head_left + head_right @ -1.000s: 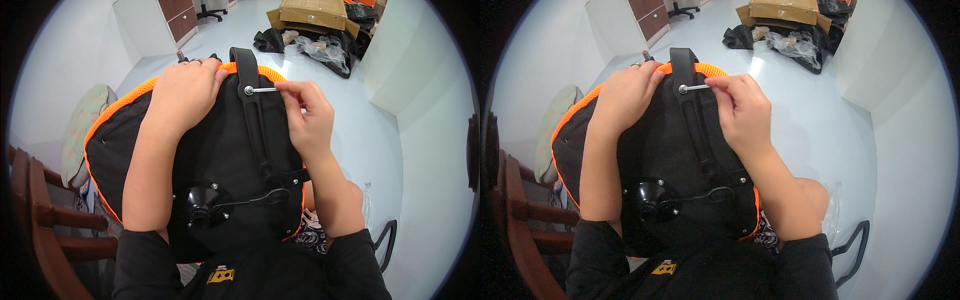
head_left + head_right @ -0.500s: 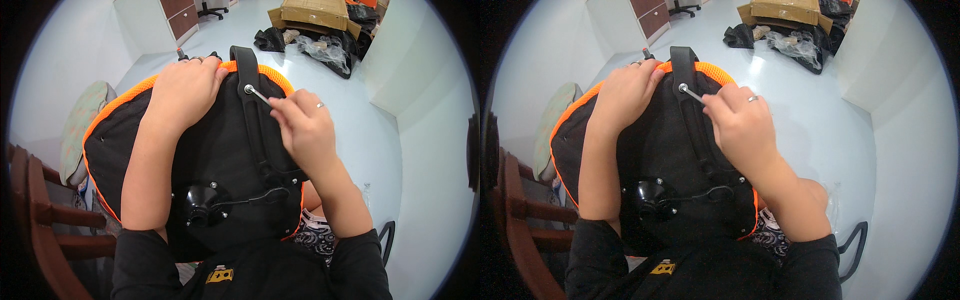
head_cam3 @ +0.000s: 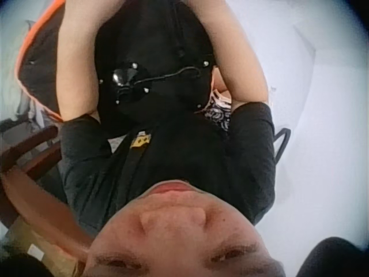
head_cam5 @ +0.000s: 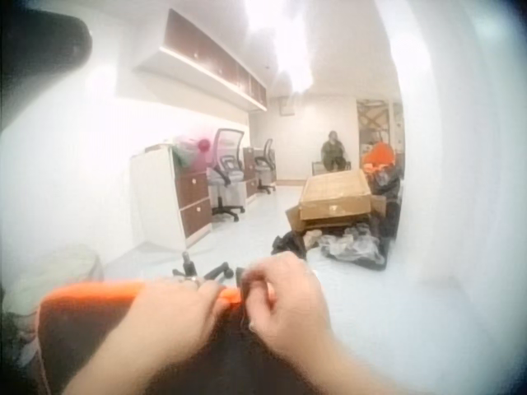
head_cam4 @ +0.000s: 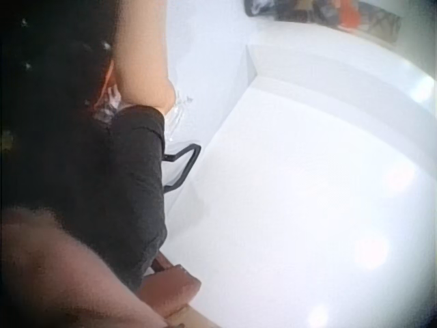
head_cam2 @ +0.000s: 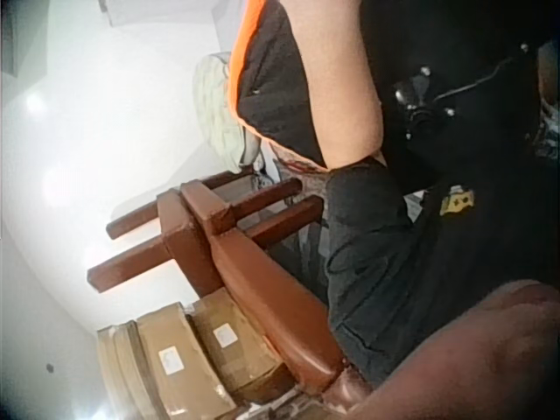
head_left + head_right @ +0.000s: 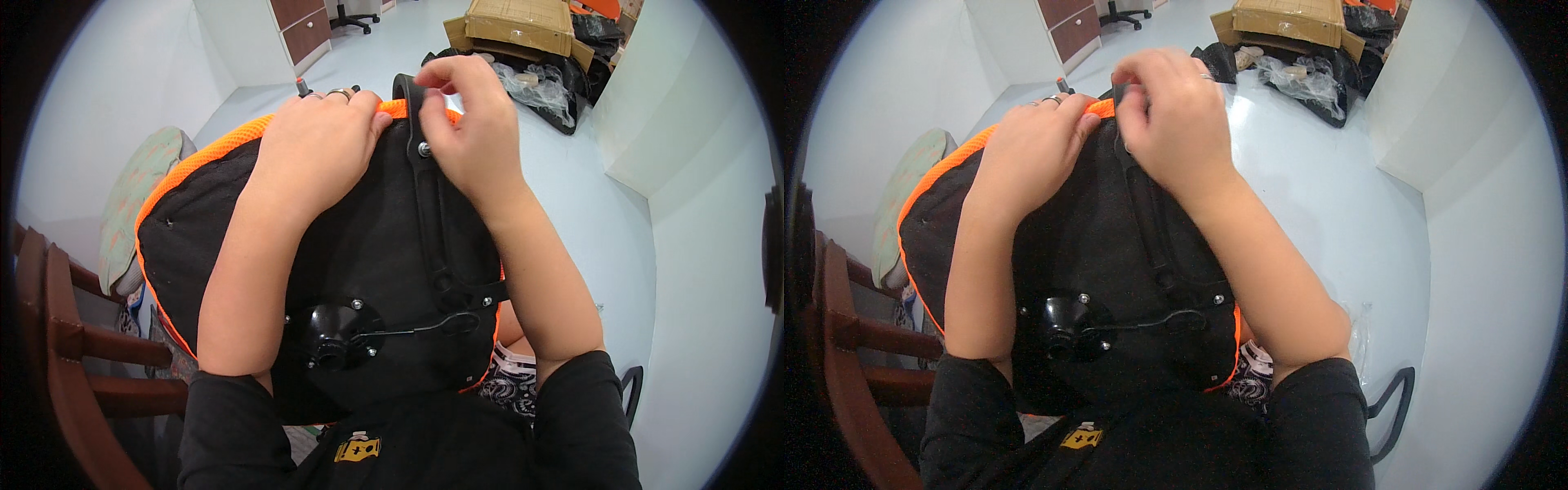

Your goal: The person attaches a black and orange chair cushion to a metal frame using an Allen key. They tighten multiple screws on the underside of the cushion, flip it over, and continue securing the frame components.

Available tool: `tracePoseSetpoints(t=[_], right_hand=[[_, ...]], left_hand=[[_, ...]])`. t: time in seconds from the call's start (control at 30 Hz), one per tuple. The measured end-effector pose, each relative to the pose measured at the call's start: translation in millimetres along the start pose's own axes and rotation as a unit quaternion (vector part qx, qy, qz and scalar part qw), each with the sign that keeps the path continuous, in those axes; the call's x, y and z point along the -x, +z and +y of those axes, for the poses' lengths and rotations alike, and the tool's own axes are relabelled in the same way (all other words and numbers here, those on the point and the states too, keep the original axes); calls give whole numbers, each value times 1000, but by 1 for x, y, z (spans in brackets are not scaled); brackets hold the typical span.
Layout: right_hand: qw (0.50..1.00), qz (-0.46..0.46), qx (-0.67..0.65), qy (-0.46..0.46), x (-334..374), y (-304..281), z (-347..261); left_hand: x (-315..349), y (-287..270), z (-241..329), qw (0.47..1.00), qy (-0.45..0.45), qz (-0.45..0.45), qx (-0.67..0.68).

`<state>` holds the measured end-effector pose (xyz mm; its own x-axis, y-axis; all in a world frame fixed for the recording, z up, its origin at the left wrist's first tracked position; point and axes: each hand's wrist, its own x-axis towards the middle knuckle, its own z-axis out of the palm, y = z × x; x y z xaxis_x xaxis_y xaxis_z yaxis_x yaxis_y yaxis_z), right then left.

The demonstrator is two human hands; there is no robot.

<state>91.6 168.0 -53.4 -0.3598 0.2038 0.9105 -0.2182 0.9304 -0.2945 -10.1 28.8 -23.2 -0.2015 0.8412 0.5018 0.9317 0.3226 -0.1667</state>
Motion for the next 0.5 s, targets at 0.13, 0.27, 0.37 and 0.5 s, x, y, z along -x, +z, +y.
tracePoseSetpoints(t=[0.13,0.27,0.37,0.5], right_hand=[[999,-1,4,44,19,-9,-2],[995,-30,96,10,42,-28,-8],[990,-52,132,-19,59,-37,-19],[988,-46,139,-54,77,-33,-26]], left_hand=[[2,1,-1,1000,-6,-13,-1],[2,6,-3,1000,-8,-11,1],[3,7,-2,1000,-12,-7,-4],[2,5,-1,1000,-10,-6,-5]])
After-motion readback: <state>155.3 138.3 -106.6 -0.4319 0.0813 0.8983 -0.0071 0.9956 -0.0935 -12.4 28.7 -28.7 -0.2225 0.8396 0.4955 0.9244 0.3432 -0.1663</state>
